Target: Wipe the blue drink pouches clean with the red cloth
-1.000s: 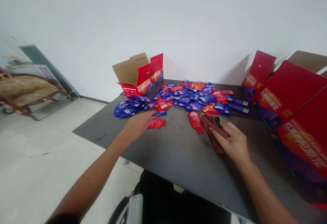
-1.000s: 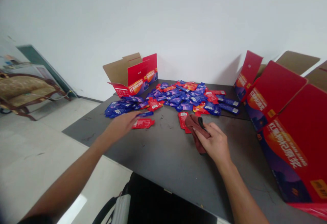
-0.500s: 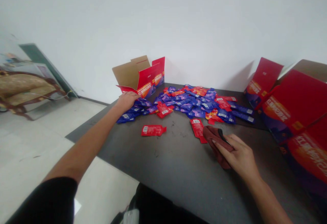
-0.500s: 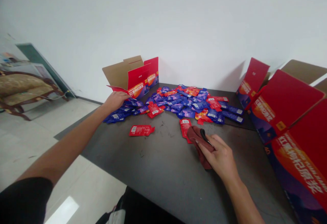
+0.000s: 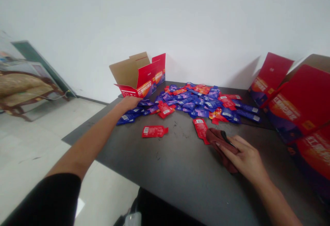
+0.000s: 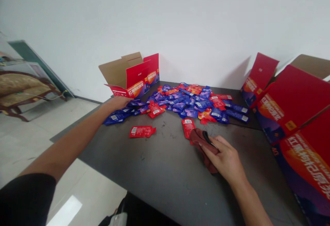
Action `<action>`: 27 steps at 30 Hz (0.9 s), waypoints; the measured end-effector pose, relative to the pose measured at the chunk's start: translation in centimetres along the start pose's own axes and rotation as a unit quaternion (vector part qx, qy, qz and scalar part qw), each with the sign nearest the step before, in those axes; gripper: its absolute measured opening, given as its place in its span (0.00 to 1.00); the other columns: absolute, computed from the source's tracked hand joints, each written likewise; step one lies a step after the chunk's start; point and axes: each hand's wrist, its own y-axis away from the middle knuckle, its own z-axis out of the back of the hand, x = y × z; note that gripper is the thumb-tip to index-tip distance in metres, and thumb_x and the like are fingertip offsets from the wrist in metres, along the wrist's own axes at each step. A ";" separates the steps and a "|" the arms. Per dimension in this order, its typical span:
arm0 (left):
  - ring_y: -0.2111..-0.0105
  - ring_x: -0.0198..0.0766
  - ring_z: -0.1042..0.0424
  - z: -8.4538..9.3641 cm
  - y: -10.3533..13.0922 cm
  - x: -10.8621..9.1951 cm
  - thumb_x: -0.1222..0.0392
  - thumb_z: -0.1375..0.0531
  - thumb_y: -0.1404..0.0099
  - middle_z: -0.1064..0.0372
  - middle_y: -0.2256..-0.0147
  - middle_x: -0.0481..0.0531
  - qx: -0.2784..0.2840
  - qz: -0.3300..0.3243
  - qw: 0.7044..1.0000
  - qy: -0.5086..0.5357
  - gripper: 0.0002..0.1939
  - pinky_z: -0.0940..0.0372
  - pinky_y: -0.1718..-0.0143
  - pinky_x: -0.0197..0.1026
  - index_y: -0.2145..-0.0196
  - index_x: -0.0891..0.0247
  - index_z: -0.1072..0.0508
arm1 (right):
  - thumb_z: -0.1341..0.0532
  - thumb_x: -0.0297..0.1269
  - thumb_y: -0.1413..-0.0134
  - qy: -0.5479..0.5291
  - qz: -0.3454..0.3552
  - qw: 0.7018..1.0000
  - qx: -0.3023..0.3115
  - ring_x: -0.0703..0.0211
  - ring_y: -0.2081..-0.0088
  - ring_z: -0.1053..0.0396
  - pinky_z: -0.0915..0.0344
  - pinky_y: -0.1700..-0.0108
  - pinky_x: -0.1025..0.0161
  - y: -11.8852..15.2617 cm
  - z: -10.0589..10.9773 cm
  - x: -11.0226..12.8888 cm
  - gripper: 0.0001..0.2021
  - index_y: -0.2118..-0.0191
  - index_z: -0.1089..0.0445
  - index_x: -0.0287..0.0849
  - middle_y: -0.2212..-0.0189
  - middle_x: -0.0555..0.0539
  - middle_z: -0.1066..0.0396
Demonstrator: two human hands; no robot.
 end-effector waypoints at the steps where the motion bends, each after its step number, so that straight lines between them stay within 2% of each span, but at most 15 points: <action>1: 0.46 0.49 0.26 0.1 -0.1 -0.1 0.61 0.46 0.31 0.25 0.44 0.58 0.006 -0.003 1.000 -0.003 0.23 0.37 0.45 0.47 0.41 0.55 0.26 | 0.38 0.50 0.35 -0.001 0.003 1.000 0.003 0.57 0.67 0.25 0.29 0.67 0.63 0.0 0.0 0.1 0.19 0.45 0.24 0.49 0.65 0.48 0.28; 5: 0.44 0.53 0.28 0.4 0.3 -0.8 0.62 0.48 0.30 0.26 0.43 0.63 0.000 -0.020 1.000 -0.014 0.24 0.38 0.44 0.52 0.40 0.60 0.27 | 0.38 0.49 0.34 -0.005 0.010 1.000 0.014 0.57 0.65 0.25 0.29 0.65 0.63 0.1 0.1 0.2 0.18 0.44 0.25 0.49 0.64 0.48 0.28; 10: 0.38 0.53 0.34 1.9 2.1 -2.8 0.63 0.51 0.29 0.30 0.39 0.62 -0.062 -0.037 0.997 -0.005 0.23 0.44 0.38 0.54 0.42 0.64 0.27 | 0.38 0.48 0.34 -0.004 0.015 1.000 0.011 0.55 0.62 0.25 0.29 0.62 0.61 0.1 0.1 0.3 0.18 0.44 0.25 0.48 0.62 0.47 0.27; 13: 0.37 0.52 0.36 3.1 3.4 -5.0 0.59 0.53 0.26 0.30 0.39 0.61 -0.094 -0.062 0.994 0.012 0.22 0.47 0.36 0.55 0.44 0.64 0.25 | 0.38 0.47 0.33 -0.015 0.020 0.999 0.021 0.55 0.62 0.25 0.29 0.61 0.61 0.1 0.1 0.5 0.18 0.43 0.25 0.48 0.62 0.47 0.28; 16: 0.42 0.51 0.32 3.5 4.7 -8.4 0.54 0.56 0.23 0.27 0.43 0.61 -0.110 -0.088 0.989 0.034 0.24 0.43 0.38 0.52 0.45 0.64 0.25 | 0.39 0.48 0.33 -0.020 0.021 0.999 0.043 0.55 0.62 0.26 0.30 0.61 0.61 0.0 0.2 0.6 0.18 0.44 0.25 0.47 0.62 0.46 0.28; 19: 0.50 0.47 0.27 2.3 5.4 -12.1 0.51 0.55 0.22 0.24 0.50 0.59 -0.101 -0.099 0.989 0.048 0.23 0.36 0.46 0.46 0.48 0.63 0.24 | 0.39 0.48 0.33 -0.022 0.014 0.998 0.066 0.54 0.61 0.26 0.30 0.60 0.60 0.1 0.1 0.5 0.17 0.46 0.24 0.46 0.61 0.45 0.27; 22: 0.53 0.46 0.26 0.2 4.9 -14.5 0.54 0.52 0.23 0.24 0.53 0.60 -0.087 -0.088 0.991 0.048 0.20 0.35 0.49 0.44 0.51 0.64 0.23 | 0.39 0.50 0.33 -0.014 0.007 0.997 0.071 0.53 0.60 0.26 0.29 0.60 0.59 0.1 -0.1 0.2 0.18 0.45 0.24 0.48 0.60 0.45 0.27; 24: 0.50 0.47 0.27 -1.0 4.0 -15.0 0.58 0.52 0.24 0.25 0.52 0.63 -0.088 -0.064 0.993 0.043 0.19 0.36 0.47 0.45 0.50 0.68 0.25 | 0.39 0.50 0.34 -0.009 0.006 0.998 0.069 0.54 0.60 0.26 0.29 0.60 0.59 0.1 -0.1 0.0 0.19 0.43 0.25 0.49 0.60 0.45 0.27; 27: 0.46 0.52 0.30 -2.2 2.4 -14.5 0.59 0.53 0.23 0.29 0.49 0.69 -0.095 -0.017 0.995 0.034 0.20 0.38 0.43 0.50 0.46 0.72 0.28 | 0.40 0.49 0.34 -0.011 0.008 0.997 0.072 0.54 0.61 0.25 0.29 0.61 0.60 0.1 -0.1 -0.3 0.18 0.44 0.25 0.49 0.61 0.46 0.27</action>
